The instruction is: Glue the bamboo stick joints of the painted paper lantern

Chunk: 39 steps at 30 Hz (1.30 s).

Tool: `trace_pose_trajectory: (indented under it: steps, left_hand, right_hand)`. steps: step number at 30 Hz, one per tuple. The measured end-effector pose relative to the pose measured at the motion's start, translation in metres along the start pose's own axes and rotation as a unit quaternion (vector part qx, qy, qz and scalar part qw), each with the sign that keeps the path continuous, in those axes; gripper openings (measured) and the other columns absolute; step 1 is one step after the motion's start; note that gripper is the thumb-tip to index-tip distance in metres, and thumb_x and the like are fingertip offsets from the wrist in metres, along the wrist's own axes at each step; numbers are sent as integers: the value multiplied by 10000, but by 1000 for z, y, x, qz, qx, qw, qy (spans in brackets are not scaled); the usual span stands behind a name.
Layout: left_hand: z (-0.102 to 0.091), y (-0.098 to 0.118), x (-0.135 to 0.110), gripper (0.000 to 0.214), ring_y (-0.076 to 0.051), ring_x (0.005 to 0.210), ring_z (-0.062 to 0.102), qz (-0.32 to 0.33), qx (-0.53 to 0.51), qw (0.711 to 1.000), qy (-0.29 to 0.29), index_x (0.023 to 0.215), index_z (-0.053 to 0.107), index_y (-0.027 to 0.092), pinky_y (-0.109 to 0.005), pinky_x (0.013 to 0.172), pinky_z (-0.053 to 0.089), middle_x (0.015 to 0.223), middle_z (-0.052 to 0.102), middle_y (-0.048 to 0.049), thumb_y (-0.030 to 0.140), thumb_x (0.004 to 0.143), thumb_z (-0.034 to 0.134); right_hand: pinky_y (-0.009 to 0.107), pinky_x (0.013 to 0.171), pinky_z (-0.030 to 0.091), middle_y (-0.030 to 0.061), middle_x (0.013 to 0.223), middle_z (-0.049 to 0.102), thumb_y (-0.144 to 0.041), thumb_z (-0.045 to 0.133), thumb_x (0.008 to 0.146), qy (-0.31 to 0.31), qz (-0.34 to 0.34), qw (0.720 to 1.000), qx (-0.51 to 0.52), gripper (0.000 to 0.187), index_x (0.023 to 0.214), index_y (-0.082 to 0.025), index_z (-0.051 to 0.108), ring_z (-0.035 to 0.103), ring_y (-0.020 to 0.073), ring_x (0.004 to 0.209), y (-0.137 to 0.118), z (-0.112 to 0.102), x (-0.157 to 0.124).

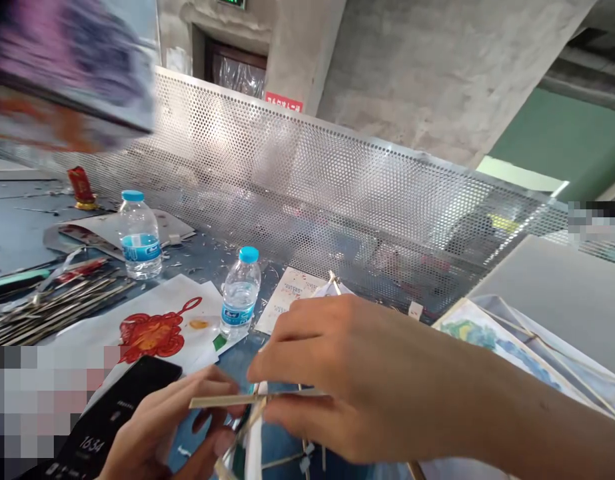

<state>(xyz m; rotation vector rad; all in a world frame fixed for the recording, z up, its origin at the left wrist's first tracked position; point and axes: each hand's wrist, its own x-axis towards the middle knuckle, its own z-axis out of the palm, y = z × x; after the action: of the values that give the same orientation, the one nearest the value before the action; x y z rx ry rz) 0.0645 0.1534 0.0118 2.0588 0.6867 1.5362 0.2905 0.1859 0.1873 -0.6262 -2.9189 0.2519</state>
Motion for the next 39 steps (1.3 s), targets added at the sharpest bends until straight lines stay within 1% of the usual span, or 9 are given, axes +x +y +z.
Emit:
trace_pose_trajectory:
  steps: [5,8,11,14,19,22,27,34,39]
  left_hand:
    - [-1,1,3,317,-112,710,658,7,-3,1000,-16,1175,674,258,-199,631,545,919,718,9,47,968,560]
    - [1,0,6,327,-106,669,651,39,-3,999,-14,1201,671,252,-192,599,542,916,731,11,47,970,562]
    - [4,-2,8,343,-106,664,678,74,29,997,-5,1230,673,249,-194,598,549,924,737,18,46,965,596]
    - [6,-1,8,253,-109,662,691,83,74,994,13,1175,689,237,-218,600,531,913,743,25,76,983,658]
    - [7,4,6,203,-127,690,708,95,133,986,26,1123,690,215,-264,646,543,903,773,29,63,989,687]
    - [7,5,6,153,-140,655,715,119,148,981,44,1101,694,209,-286,595,526,860,774,24,93,1001,685]
    - [9,5,8,174,-137,628,727,131,167,976,50,1095,697,217,-282,552,506,830,775,28,81,994,659]
    - [10,6,9,137,-127,610,722,139,164,974,63,1053,700,210,-274,524,491,807,770,35,91,1001,656]
    - [11,6,10,125,-113,574,692,146,158,974,73,1018,723,194,-283,532,503,780,755,47,93,1008,650]
  right_hand:
    - [239,795,517,1,948,720,-200,703,1052,19,-26,999,14,81,1050,-147,765,661,106,890,2,2,1]
    - [205,808,504,-7,944,729,-187,714,1047,34,-39,998,32,64,1038,-140,757,651,89,881,4,4,0]
    - [188,809,501,-9,947,747,-199,711,1055,42,-42,997,47,84,1043,-140,769,654,78,876,7,6,-1]
    - [168,802,498,-10,927,757,-203,722,1050,53,-40,996,59,100,1025,-133,789,664,64,862,9,9,-2]
    - [154,784,521,-25,925,782,-190,769,1015,58,-17,995,80,52,1014,-146,797,689,50,843,7,10,-3]
    - [129,757,506,-32,880,776,-177,776,1006,67,-6,993,93,59,976,-136,806,679,34,806,5,10,-3]
    - [108,732,502,-40,848,778,-124,787,979,75,10,992,105,39,955,-136,816,692,29,777,1,8,0]
    - [116,733,499,-34,837,787,-163,790,987,76,48,986,141,66,939,-143,831,706,31,776,-1,11,-3]
    - [72,747,490,-53,855,794,-198,841,945,86,71,981,161,32,940,-167,838,708,9,788,0,11,-3]
